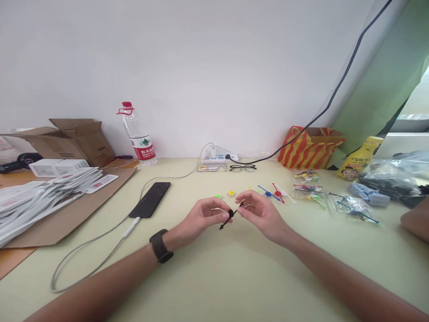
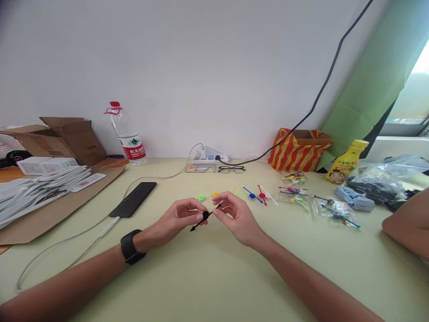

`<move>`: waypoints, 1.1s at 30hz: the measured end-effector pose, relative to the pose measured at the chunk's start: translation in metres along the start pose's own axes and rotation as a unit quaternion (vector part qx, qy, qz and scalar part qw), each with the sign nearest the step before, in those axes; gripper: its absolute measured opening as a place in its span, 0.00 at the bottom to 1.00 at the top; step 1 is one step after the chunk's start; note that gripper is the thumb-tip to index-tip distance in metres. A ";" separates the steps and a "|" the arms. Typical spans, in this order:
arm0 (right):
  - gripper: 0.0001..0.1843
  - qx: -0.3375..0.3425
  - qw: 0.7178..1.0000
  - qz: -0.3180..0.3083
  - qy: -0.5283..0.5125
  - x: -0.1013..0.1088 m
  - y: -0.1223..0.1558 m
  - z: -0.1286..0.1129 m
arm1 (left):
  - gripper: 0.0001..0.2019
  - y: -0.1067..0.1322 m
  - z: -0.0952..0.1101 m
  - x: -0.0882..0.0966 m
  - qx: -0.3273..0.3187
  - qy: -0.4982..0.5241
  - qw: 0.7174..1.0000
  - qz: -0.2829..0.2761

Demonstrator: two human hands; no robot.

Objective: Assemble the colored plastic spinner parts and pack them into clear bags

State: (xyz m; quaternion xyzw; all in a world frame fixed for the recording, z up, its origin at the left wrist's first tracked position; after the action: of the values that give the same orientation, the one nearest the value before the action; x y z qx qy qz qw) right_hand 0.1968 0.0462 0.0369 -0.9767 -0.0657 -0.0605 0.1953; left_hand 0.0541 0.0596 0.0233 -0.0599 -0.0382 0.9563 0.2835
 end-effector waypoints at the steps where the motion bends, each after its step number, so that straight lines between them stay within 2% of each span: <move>1: 0.13 0.008 1.000 0.019 0.019 0.004 0.000 -0.001 | 0.12 -0.001 0.000 0.000 -0.001 0.001 1.000 0.003; 5: 0.13 0.056 0.992 0.077 0.084 0.016 0.004 -0.015 | 0.12 -0.002 0.001 0.001 -0.004 -0.006 1.000 0.012; 11: 0.14 0.078 0.994 0.011 0.076 0.005 0.012 -0.028 | 0.11 -0.001 0.004 0.004 -0.009 -0.030 0.999 0.038; 13: 0.19 0.079 0.993 0.019 0.087 0.004 0.013 -0.029 | 0.11 0.000 0.005 0.005 -0.011 -0.030 0.999 0.040; 15: 0.28 0.080 0.992 0.042 0.091 0.006 0.014 -0.029 | 0.11 0.000 0.006 0.005 -0.013 -0.030 0.999 0.042; 17: 0.33 0.048 0.995 0.040 0.071 0.006 0.014 -0.023 | 0.11 0.000 0.006 0.006 -0.016 -0.031 0.998 0.046; 20: 0.20 -0.077 0.997 -0.013 -0.019 0.000 0.014 -0.002 | 0.11 0.000 0.008 0.009 -0.025 -0.032 0.997 0.060; 22: 0.15 -0.126 0.988 -0.027 -0.084 -0.001 0.014 0.002 | 0.11 -0.001 0.009 0.010 -0.030 -0.033 0.997 0.067; 25: 0.13 -0.096 0.989 -0.020 -0.108 0.000 0.010 -0.007 | 0.11 -0.001 0.008 0.009 -0.027 -0.034 0.997 0.064; 29: 0.12 -0.039 0.997 -0.025 -0.056 -0.008 0.009 -0.011 | 0.11 0.000 0.007 0.006 -0.021 -0.035 0.998 0.053; 33: 0.10 -0.015 0.999 -0.030 -0.012 -0.012 0.012 -0.010 | 0.11 0.000 0.004 0.004 -0.016 -0.034 0.998 0.045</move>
State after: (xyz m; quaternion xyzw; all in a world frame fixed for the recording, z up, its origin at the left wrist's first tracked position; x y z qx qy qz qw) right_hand 0.1854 0.0298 0.0402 -0.9777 -0.0965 -0.0555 0.1779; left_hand 0.0501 0.0617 0.0270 -0.0332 -0.0607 0.9689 0.2374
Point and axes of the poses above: each hand's wrist, its own y-axis away from the middle knuckle, its own x-axis out of the back of the hand, z = x × y, the point moved 10 cm from there along -y, towards the middle knuckle, and after that the axes turned 6 degrees about z, right-handed, at the moved point
